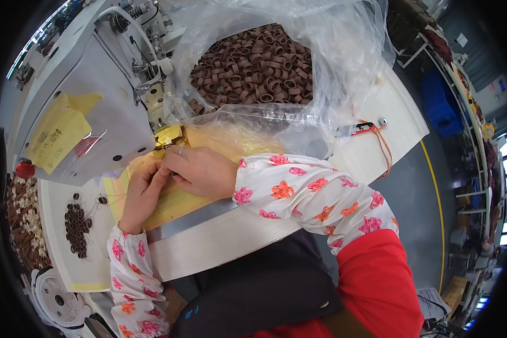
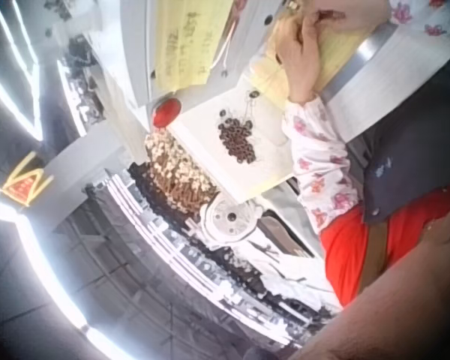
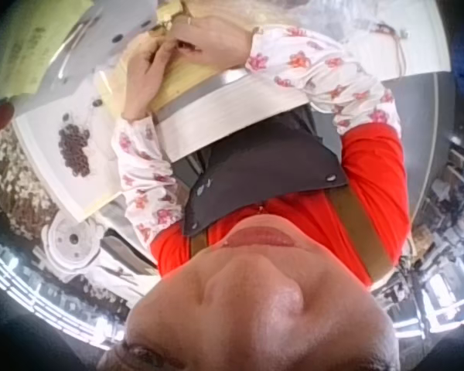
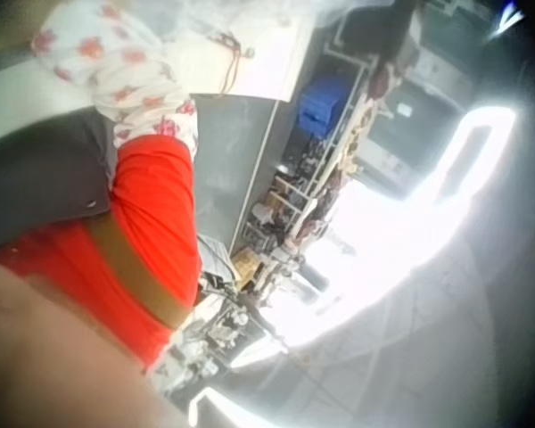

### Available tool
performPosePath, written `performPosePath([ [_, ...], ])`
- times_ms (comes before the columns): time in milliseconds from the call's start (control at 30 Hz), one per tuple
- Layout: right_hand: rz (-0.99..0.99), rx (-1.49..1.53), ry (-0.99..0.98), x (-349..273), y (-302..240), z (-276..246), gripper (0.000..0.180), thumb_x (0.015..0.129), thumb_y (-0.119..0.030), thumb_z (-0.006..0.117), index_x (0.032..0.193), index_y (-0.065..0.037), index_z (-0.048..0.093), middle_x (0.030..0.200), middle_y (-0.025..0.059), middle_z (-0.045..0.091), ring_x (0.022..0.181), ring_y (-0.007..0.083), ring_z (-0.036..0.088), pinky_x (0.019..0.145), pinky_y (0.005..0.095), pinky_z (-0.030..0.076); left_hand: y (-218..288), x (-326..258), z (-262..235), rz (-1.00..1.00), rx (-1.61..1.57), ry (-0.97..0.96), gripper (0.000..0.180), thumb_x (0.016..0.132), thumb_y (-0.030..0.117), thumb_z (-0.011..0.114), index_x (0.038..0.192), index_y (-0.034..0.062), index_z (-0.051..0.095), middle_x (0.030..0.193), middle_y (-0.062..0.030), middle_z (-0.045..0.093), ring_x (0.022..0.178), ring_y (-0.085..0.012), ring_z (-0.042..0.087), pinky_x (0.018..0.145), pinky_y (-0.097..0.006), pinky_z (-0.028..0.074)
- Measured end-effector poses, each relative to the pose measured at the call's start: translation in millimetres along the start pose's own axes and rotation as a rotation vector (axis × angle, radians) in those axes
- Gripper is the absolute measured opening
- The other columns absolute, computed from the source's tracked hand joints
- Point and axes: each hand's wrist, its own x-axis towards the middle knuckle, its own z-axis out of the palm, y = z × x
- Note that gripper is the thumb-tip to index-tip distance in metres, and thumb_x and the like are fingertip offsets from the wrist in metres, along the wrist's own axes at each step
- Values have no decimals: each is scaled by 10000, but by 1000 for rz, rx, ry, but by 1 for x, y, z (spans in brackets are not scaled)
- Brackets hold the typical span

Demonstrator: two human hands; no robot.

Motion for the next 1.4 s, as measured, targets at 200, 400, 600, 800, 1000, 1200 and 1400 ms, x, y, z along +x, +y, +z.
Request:
performPosePath([
  [200,-64,-109,-97,1,-1,-2,213,707,-12,595,887,-50,488,814,111,557,661,305,570,550,360,467,5,-3,-3,-67,-74,-68,188,835,171,604,889,-8,590,660,-1,527,596,-54,470,543,-204,384],
  [400,-50,-158,-281,7,-8,-13,192,757,-71,510,943,-33,486,906,153,552,798,324,562,630,392,464,10,-1,-5,-116,-9,-65,190,795,154,647,873,-12,594,687,-27,548,588,-70,481,540,-224,399],
  [600,-24,-158,-234,3,-4,-6,166,749,-65,526,909,-41,489,865,122,546,747,316,565,602,376,471,8,-1,-3,-80,82,24,184,781,169,644,825,-9,627,658,-88,591,582,-151,520,556,-274,416],
  [800,445,199,-30,6,-4,-4,160,728,-28,618,868,1,545,771,107,586,699,212,596,603,304,479,-2,-3,2,-33,69,136,158,765,150,642,826,5,635,689,-104,613,605,-196,551,577,-298,422],
  [1000,490,145,5,17,8,3,153,710,-56,669,826,29,618,714,107,622,617,157,591,582,266,478,-2,-2,4,4,259,261,168,751,152,647,836,7,640,674,-98,623,592,-205,584,577,-295,448],
  [1200,403,-38,43,24,14,-3,111,698,-67,651,755,21,614,670,160,597,627,277,589,576,340,462,-4,11,5,-269,173,262,284,760,215,679,910,-25,655,701,-62,642,623,-74,553,587,-211,433],
  [1400,304,-95,53,24,18,-1,73,721,-52,616,740,15,596,668,159,580,633,324,566,574,378,450,-4,14,4,-260,80,282,240,762,209,671,883,3,662,688,-29,627,599,-73,528,572,-218,421],
])
